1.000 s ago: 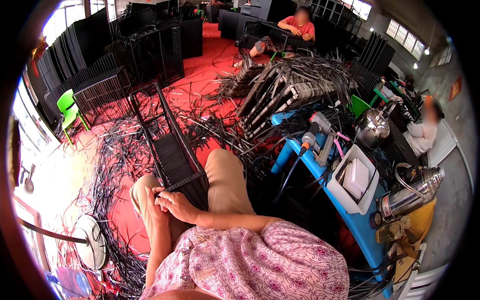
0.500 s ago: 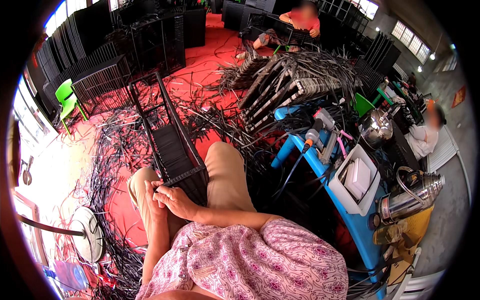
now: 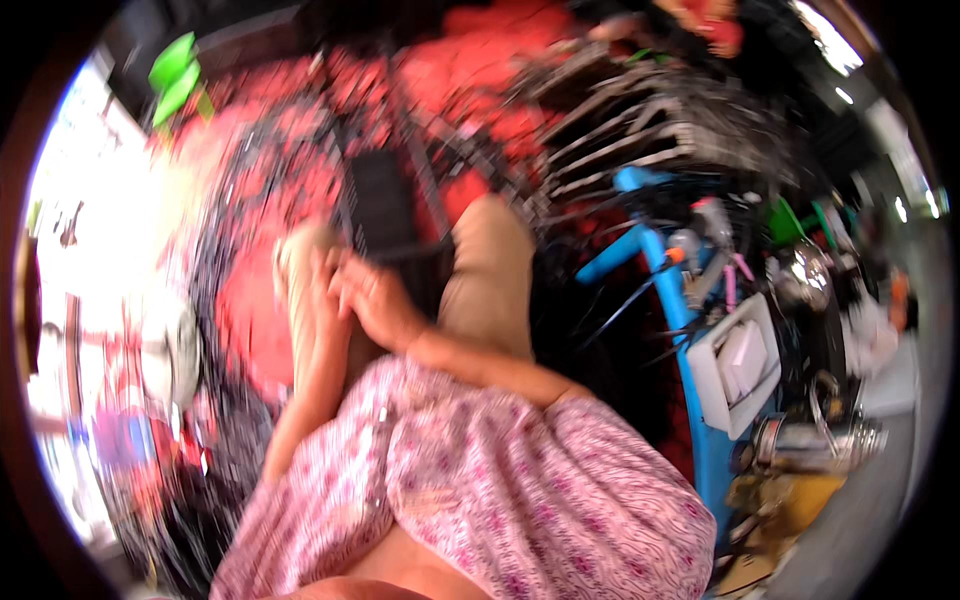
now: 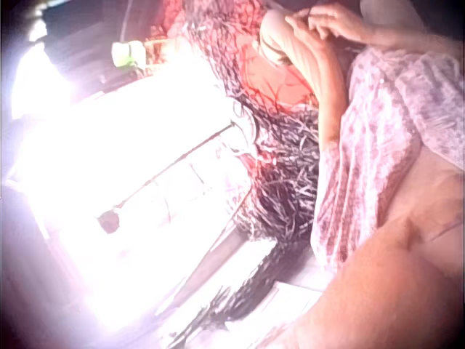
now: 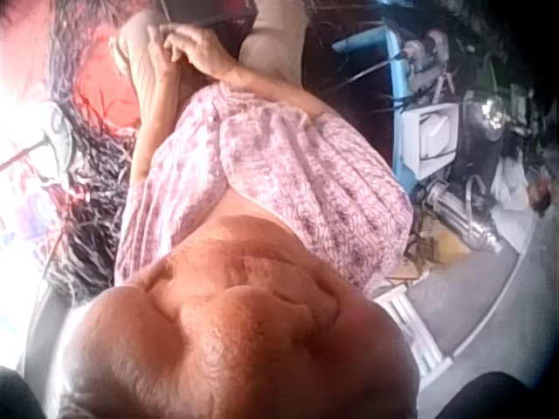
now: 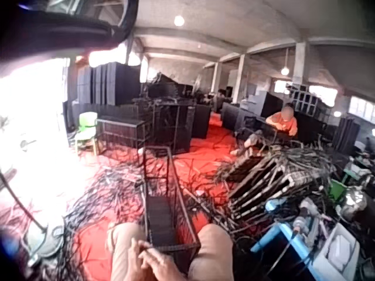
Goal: The person sits on the floor and assembles a black plastic chair frame by weaving black strips through the grid. They use a nail gun to secure the strips and a pair of scissors to trim excess material.
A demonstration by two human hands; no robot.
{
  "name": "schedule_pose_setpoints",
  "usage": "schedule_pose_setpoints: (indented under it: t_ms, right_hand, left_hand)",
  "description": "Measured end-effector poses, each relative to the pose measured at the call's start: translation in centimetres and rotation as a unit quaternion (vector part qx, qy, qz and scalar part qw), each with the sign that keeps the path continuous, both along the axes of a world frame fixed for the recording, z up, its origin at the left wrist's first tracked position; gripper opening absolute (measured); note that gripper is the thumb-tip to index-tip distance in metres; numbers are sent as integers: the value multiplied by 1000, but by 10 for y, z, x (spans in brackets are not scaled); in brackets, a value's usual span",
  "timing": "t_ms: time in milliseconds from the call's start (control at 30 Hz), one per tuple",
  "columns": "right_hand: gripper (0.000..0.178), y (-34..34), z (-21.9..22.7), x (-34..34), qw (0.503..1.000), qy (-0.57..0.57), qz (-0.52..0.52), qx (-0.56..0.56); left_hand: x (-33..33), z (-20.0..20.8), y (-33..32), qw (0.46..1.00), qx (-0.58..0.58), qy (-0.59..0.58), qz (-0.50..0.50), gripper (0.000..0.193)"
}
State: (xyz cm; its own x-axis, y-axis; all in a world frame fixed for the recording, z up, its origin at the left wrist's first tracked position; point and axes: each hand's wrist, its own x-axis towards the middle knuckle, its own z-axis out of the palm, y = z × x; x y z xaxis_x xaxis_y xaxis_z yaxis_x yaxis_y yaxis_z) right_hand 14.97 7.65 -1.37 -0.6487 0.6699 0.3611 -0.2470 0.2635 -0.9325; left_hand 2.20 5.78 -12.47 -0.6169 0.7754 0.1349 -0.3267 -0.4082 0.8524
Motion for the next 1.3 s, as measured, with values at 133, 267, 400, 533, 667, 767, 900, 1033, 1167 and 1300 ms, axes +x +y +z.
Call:
schedule_pose_setpoints:
  t_ms: [133, 267, 400, 533, 667, 767, 900, 1033, 1167, 1300]
  right_hand:
    - [23, -7, 0, 7, 990, -55, -29, -123]
    - [26, -11, 0, 7, 986, -50, -2, -160]
    - [26, -16, 2, 1, 978, -39, -9, -206]
    - [25, -19, 12, 1, 979, -73, -31, -188]
    - [24, -20, 22, 0, 980, -96, -39, -171]
    - [23, -26, 32, -2, 980, -125, -28, -152]
    - [23, -30, 42, -4, 974, -145, -38, -169]
    - [24, -32, 53, 0, 978, -153, -28, -137]
    - [26, -6, 42, -5, 981, -138, -28, -137]
    - [25, 22, 44, -15, 987, -149, -48, -27]
  left_hand:
    - [22, 54, -14, 984, -81, 158, 18, 55]
    - [12, 54, -10, 990, -91, 105, -2, 65]
    - [8, 53, -6, 994, -100, 44, 3, 60]
    - [12, 55, -8, 991, -131, 28, -15, 54]
    - [10, 51, -8, 987, -137, 80, 7, 48]
    - [6, 28, -1, 974, -71, 214, 31, 40]
    - [7, 21, -3, 928, -27, 350, 127, 30]
    - [4, 47, -8, 979, -136, 153, 0, 46]
    - [8, 47, -6, 987, -139, 78, -8, 59]
    - [7, 48, -9, 988, -151, 28, -28, 58]
